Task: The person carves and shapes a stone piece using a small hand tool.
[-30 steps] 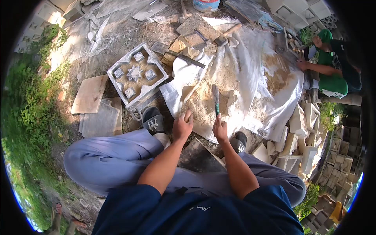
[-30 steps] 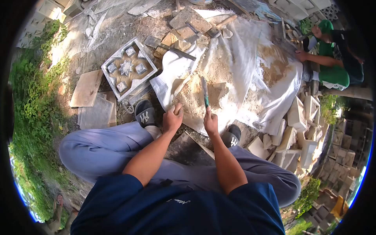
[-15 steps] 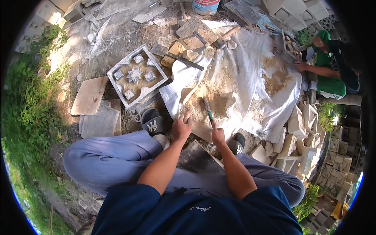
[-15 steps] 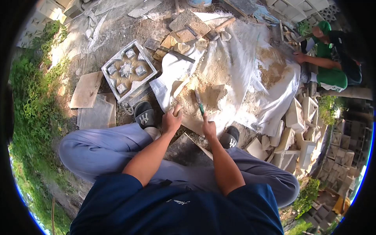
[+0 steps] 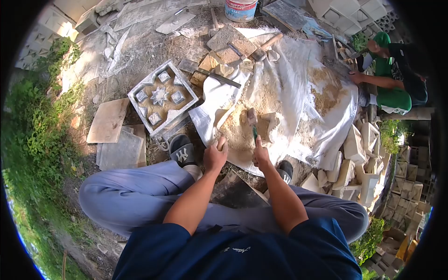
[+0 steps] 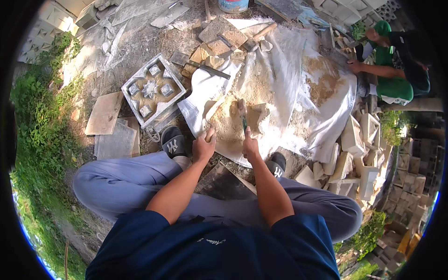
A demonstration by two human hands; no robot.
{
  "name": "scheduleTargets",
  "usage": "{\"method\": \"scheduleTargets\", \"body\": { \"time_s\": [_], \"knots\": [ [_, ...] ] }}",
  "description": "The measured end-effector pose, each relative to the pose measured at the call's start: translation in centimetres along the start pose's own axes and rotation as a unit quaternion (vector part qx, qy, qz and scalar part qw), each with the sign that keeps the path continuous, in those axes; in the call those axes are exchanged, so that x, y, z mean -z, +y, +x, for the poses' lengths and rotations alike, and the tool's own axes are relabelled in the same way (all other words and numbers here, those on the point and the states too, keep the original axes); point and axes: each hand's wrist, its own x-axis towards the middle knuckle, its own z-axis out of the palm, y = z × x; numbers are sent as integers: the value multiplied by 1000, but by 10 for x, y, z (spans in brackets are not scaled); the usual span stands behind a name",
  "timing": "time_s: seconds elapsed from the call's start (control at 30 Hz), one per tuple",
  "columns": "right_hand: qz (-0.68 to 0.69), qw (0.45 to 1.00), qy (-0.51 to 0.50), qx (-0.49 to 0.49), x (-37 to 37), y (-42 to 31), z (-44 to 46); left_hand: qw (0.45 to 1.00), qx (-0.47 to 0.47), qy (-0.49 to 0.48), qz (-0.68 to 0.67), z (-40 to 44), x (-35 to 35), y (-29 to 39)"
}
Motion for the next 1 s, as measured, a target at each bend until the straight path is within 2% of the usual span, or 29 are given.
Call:
{"method": "scheduleTargets", "body": {
  "time_s": [0.1, 0.13, 0.17, 0.23, 0.27, 0.3, 0.37, 0.4, 0.43, 0.5, 0.53, 0.57, 0.63, 0.67, 0.77, 0.83, 0.87, 0.97, 1.0],
  "knots": [
    [-15, 993, 73, 94, -4, 2, 0, 1000, 13, -18, 15, 2, 0, -3],
    [24, 989, 31, 142, -2, 4, 2, 1000, 6, -6, 15, 2, -4, -7],
    [22, 990, 31, 138, -3, 8, 0, 1000, -1, 8, 14, 3, -8, -9],
    [88, 963, -25, 253, -5, 12, -2, 1000, -5, 10, 2, 2, -5, -8],
    [73, 964, -5, 257, -7, 22, 4, 1000, 4, 5, 8, 1, -4, -6],
    [-27, 968, 45, 245, -7, 23, 2, 1000, 9, 0, 14, 2, -3, -3],
    [-85, 995, 40, 39, -1, 18, 2, 1000, 3, -1, 0, 2, -5, -4],
    [-162, 970, 123, 132, -4, 18, 3, 1000, 2, -2, -10, 2, -6, -3],
    [-157, 971, 124, 131, -2, 15, 5, 1000, -2, -3, -6, 5, -7, -2],
    [-45, 986, 23, 160, 1, 8, -1, 1000, -15, 13, -5, 3, -8, -5],
    [73, 982, -53, 164, -1, 5, -7, 1000, -12, 2, 15, 3, -9, -7],
    [71, 982, -55, 165, -5, 3, -10, 1000, -10, 4, 14, 5, -9, -8],
    [159, 967, -82, 184, -6, 14, -8, 1000, -16, -1, 16, 4, -10, -10],
    [135, 971, -33, 192, -6, 22, -2, 1000, -15, 0, 14, 3, -10, -11],
    [8, 999, 45, 9, -1, 20, 1, 1000, -16, 10, 4, 5, -10, -7],
    [70, 993, 30, 88, -7, 11, -6, 1000, 17, -11, 0, 3, -3, -2],
    [99, 990, -12, 104, -3, 5, -16, 1000, 25, -15, 5, 0, -4, -5],
    [150, 959, -78, 228, -5, 0, -17, 1000, 6, 3, 15, 4, -9, -4],
    [147, 960, -78, 225, -5, 10, -11, 1000, 12, -6, 3, 2, -6, -2]
  ]
}}
